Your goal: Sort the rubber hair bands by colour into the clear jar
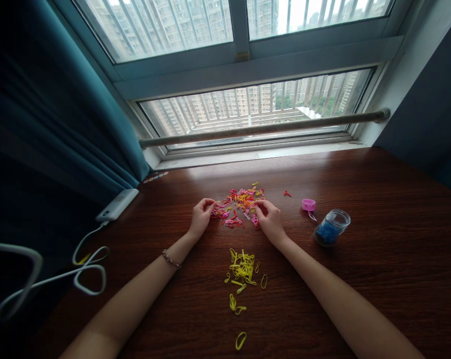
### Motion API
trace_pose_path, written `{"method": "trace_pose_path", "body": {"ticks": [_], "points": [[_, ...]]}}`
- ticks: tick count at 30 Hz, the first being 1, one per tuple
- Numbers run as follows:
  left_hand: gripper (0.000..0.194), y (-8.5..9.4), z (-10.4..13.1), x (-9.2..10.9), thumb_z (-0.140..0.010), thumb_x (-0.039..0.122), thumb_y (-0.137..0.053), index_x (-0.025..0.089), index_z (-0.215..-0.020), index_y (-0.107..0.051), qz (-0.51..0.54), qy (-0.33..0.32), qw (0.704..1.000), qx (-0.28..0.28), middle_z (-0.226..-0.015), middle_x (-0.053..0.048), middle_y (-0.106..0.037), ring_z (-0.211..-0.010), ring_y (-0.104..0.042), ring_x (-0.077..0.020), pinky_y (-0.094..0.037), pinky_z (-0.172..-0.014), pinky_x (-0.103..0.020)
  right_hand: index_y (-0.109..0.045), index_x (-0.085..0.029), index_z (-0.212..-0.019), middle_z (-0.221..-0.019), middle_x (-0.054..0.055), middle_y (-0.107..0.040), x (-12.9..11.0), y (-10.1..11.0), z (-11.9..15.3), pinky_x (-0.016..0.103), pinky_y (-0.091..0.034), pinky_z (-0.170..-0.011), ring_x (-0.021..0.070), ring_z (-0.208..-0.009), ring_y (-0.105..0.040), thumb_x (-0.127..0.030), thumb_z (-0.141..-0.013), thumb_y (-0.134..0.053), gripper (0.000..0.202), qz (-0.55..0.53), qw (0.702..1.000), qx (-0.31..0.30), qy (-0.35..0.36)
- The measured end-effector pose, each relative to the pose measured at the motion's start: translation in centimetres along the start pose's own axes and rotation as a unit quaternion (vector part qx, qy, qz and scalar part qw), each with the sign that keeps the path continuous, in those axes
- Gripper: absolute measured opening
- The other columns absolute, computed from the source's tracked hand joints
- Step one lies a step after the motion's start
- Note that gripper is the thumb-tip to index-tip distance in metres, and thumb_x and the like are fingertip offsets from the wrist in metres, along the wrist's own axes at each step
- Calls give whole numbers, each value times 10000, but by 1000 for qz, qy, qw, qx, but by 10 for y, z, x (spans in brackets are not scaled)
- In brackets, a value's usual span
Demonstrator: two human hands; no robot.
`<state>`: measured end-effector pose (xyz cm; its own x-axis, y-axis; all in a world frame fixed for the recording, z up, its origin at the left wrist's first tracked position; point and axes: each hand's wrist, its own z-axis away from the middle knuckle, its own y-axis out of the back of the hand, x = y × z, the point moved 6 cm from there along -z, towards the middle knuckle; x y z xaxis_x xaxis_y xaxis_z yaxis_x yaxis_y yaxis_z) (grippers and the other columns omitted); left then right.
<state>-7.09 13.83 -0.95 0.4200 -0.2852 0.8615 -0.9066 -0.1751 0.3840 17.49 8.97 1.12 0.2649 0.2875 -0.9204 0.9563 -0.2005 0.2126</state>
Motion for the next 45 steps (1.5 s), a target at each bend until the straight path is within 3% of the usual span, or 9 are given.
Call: {"method": "trace_pose_path", "body": {"ticks": [4,8,12,14,18,22,28,35,45], "points": [[187,2,0,-2,-748,332,-555,153,-797,-573,7,6,1000,10,-771,-35,-626,-725,-595,-150,-464,-651,-256,-633,-144,-833,-755,66,-656,5,-8,-2,265,-479,-560,158,-637,-596,-352,-698,-591,251,-126,985,-62,-102],[196,2,1,0,-732,342,-574,156,-789,-595,-11,-1,1000,4,-781,-35,-636,-720,-594,-149,-463,-650,-253,-656,-133,-774,-657,29,-647,-11,-25,5,221,-456,-518,109,-548,-567,-325,-642,-652,233,-190,938,-257,-135],[198,2,2,4,-734,348,-570,157,-773,-607,-25,-6,1000,1,-772,-33,-639,-718,-591,-152,-460,-648,-255,-681,-127,-799,-672,30,-666,-29,-40,41,211,-475,-527,122,-574,-602,-297,-603,-684,260,-139,802,-556,-169],[195,3,2,7,-738,349,-566,162,-773,-609,-38,-10,999,3,-763,-31,-635,-718,-585,-156,-458,-656,-264,-676,-135,-876,-710,34,-677,-31,-42,53,215,-490,-531,139,-603,-624,-304,-605,-682,320,-109,761,-613,-181],[169,5,7,27,-772,330,-531,177,-777,-602,-67,-60,996,8,-793,-43,-623,-776,-573,-171,-455,-732,-308,-666,-125,-881,-683,42,-672,-24,-39,31,249,-504,-545,155,-607,-632,-338,-708,-597,283,-82,873,-467,-116],[106,-8,29,65,-776,281,-537,201,-738,-595,-86,-195,975,-69,-841,-49,-622,-882,-551,-182,-408,-869,-358,-660,-176,-910,-923,79,-662,-24,-25,1,361,-475,-809,187,-877,-604,-246,-800,-504,202,62,969,-210,114],[78,-40,75,100,-763,250,-531,213,-748,-598,-73,-378,880,-279,-838,-40,-644,-904,-550,-193,-360,-916,-405,-469,-227,-1233,-1307,54,-441,-11,-49,4,502,-219,-1031,252,-1287,-218,-327,-835,-462,411,329,890,-222,224],[130,-3,19,62,-759,144,-482,190,-778,-601,-161,-259,944,-123,-860,-45,-613,-864,-513,-191,-392,-825,-380,-445,-183,-1255,-1310,45,-438,-5,-51,6,439,-190,-1058,228,-1276,-238,-352,-880,-354,421,370,869,-242,224],[75,-9,10,39,-681,165,-534,203,-720,-585,-318,-198,912,-165,-888,-24,-577,-911,-443,-210,-342,-791,-355,-476,-173,-1228,-1255,84,-491,1,-52,7,464,-238,-1028,249,-1226,-323,-333,-863,-403,405,370,869,-235,230]]}}
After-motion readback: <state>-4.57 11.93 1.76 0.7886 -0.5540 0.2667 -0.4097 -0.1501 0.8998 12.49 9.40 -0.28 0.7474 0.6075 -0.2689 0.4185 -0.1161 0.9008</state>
